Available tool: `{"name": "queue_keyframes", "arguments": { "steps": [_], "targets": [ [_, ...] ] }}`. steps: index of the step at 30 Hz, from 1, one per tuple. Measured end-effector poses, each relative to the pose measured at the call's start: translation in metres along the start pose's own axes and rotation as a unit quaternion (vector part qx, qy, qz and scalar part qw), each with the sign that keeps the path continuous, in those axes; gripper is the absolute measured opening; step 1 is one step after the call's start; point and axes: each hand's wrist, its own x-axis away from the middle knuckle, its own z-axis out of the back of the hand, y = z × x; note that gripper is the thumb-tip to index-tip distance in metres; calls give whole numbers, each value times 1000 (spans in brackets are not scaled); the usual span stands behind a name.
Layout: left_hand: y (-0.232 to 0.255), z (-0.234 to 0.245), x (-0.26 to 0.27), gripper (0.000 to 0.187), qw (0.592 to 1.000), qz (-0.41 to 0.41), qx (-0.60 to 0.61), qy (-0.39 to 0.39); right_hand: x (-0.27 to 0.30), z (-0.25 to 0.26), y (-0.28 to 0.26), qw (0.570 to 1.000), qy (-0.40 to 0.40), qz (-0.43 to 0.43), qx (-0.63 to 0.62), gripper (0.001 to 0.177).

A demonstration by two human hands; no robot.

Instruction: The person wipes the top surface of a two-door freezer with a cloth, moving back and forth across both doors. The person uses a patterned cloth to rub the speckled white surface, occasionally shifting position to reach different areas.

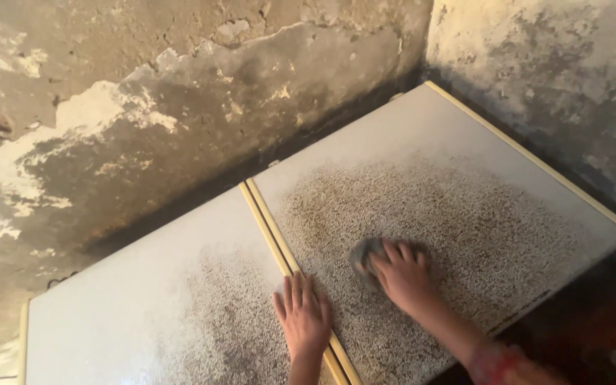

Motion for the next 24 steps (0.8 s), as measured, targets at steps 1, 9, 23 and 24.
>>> {"name": "queue_keyframes", "arguments": {
  "steps": [1,9,23,24],
  "targets": [
    [0,0,0,57,1000,-2,-4,2,-13,2,-2,1000,19,-2,10,42],
    [-5,-8,6,57,1000,-17,-13,7,-10,1,-7,999,-17,20,25,42],
    [-4,-6,4,55,999,-17,23,34,44,9,-37,988,-149,34,-19,47],
    [-4,-6,4,55,999,-20,26,36,33,11,-41,994,-88,59,0,52]
  ]
}}
